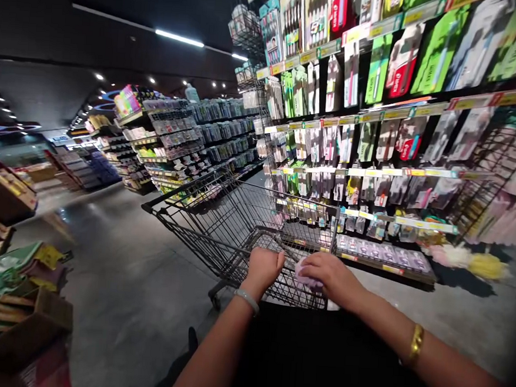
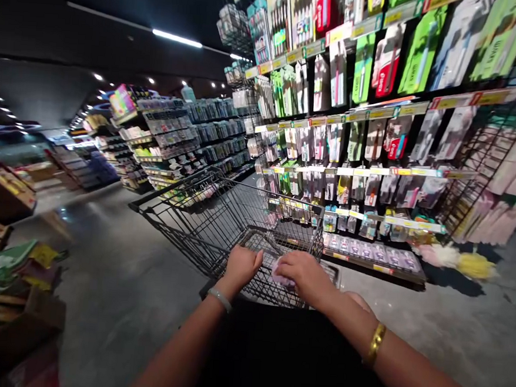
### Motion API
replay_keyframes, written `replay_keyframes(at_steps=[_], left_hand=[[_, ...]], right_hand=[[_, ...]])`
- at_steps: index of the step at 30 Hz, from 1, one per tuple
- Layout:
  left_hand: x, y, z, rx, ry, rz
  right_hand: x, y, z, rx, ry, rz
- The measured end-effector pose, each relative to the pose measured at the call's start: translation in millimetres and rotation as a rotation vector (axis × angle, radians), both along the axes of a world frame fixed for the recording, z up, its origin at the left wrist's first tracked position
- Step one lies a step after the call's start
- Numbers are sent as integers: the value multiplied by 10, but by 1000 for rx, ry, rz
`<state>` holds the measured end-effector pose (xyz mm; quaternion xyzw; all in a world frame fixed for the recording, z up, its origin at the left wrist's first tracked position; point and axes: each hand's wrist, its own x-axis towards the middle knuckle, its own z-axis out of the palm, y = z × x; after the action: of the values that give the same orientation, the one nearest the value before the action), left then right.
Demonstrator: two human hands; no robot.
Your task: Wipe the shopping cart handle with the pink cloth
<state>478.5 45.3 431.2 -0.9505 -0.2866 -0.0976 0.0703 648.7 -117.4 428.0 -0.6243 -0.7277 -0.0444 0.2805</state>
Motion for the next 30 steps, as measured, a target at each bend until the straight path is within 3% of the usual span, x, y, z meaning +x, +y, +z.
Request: replay_keyframes(at_steps=[5,8,12,14,19,25,30], left_hand=[[-183,38,36,-16,15,9],[-211,-87,74,-48,-57,19],[-147,-487,19,-147,-208,-52],[-103,-687,-50,-187,-257,-86],[-52,-871,-168,-191,-323,-134],[-170,-801,-179,-209,-315,-169],[-284,-783,-185,-237,-282,-243]], right_hand=[[300,40,41,10,-6,-257],[123,31,-17,-25,53,-76],[-19,-41,-122,-34,132,162],[129,-40,-158,-24,133,124],[374,26,-276,62,154,-213],[-46,-184,-454,155,328,-74],[203,-141,-366,58,194,-94]])
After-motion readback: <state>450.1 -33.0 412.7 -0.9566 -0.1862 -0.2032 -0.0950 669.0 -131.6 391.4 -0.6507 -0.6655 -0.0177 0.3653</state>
